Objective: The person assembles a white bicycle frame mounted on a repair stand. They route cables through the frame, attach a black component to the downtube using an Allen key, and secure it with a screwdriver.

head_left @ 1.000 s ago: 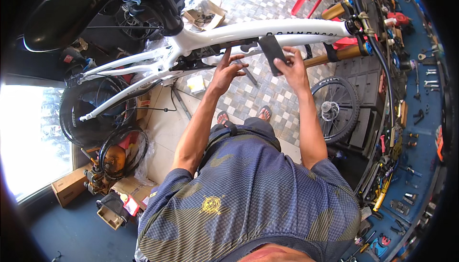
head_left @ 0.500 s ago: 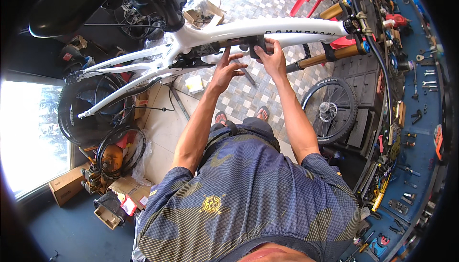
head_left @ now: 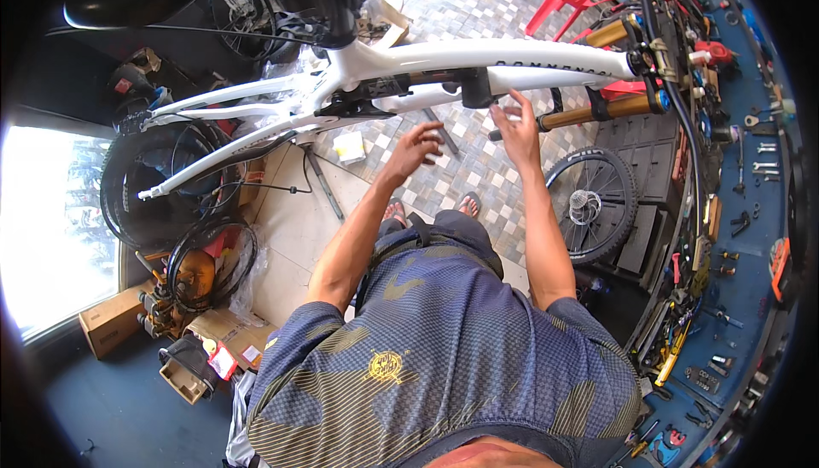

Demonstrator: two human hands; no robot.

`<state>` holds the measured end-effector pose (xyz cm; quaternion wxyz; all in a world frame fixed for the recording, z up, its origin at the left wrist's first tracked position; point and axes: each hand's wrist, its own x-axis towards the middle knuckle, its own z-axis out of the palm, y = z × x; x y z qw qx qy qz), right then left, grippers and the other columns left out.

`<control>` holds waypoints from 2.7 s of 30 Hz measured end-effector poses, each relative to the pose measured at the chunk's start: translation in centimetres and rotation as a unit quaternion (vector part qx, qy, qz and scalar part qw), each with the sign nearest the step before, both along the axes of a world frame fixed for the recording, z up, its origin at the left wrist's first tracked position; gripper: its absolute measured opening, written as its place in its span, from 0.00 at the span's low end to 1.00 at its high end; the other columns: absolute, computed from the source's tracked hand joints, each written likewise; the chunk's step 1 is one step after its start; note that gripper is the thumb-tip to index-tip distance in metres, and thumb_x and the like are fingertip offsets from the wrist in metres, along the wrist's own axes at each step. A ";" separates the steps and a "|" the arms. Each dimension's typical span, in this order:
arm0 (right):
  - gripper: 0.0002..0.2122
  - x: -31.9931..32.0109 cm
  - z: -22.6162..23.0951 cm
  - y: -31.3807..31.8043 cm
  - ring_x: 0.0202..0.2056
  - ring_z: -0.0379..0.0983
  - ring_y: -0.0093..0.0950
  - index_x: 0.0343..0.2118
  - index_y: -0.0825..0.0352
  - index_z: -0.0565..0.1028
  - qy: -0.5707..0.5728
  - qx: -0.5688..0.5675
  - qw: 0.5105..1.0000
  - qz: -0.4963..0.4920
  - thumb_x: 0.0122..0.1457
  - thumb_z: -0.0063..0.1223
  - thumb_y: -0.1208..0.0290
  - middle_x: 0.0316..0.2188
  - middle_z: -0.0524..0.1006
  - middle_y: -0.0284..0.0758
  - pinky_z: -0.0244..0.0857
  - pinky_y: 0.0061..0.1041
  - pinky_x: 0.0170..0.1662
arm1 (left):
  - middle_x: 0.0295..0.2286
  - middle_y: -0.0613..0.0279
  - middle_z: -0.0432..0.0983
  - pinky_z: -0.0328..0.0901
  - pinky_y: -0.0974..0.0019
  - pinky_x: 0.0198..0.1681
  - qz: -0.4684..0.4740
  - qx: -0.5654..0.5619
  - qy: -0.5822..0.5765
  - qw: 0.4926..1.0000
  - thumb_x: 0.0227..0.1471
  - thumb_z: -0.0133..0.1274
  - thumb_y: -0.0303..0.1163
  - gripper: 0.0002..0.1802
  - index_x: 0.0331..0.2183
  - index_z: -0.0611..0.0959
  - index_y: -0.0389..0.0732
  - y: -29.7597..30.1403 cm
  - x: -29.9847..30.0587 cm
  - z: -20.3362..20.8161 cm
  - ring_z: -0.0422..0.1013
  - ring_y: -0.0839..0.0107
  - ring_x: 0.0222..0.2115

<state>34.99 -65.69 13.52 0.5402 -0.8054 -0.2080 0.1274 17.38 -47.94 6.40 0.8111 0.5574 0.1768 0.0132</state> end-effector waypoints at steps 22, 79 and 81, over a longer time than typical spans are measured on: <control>0.32 -19.3 -24.7 -16.8 0.54 0.68 0.50 0.56 0.64 0.72 0.146 -0.475 0.834 0.240 0.55 0.59 0.44 0.51 0.72 0.52 0.64 0.45 0.56 | 0.24 0.42 0.79 0.70 0.52 0.33 -0.020 0.332 0.391 0.858 0.50 0.63 0.49 0.25 0.25 0.81 0.33 -8.3 -24.2 -19.7 0.78 0.49 0.27; 0.18 -26.1 -14.6 -1.2 0.39 0.78 0.42 0.46 0.66 0.79 -0.019 -0.292 0.927 0.236 0.57 0.59 0.59 0.35 0.80 0.44 0.71 0.38 0.43 | 0.44 0.47 0.80 0.72 0.59 0.44 0.121 0.555 0.061 0.821 0.60 0.53 0.35 0.17 0.48 0.83 0.38 19.5 -27.8 7.9 0.78 0.58 0.42; 0.15 -28.5 -10.8 5.4 0.37 0.78 0.40 0.45 0.67 0.79 -0.022 -0.224 0.948 0.224 0.58 0.58 0.65 0.34 0.80 0.43 0.72 0.35 0.42 | 0.43 0.49 0.80 0.72 0.61 0.44 0.021 0.496 0.039 0.867 0.61 0.54 0.36 0.17 0.48 0.83 0.38 21.4 -29.0 12.2 0.78 0.60 0.41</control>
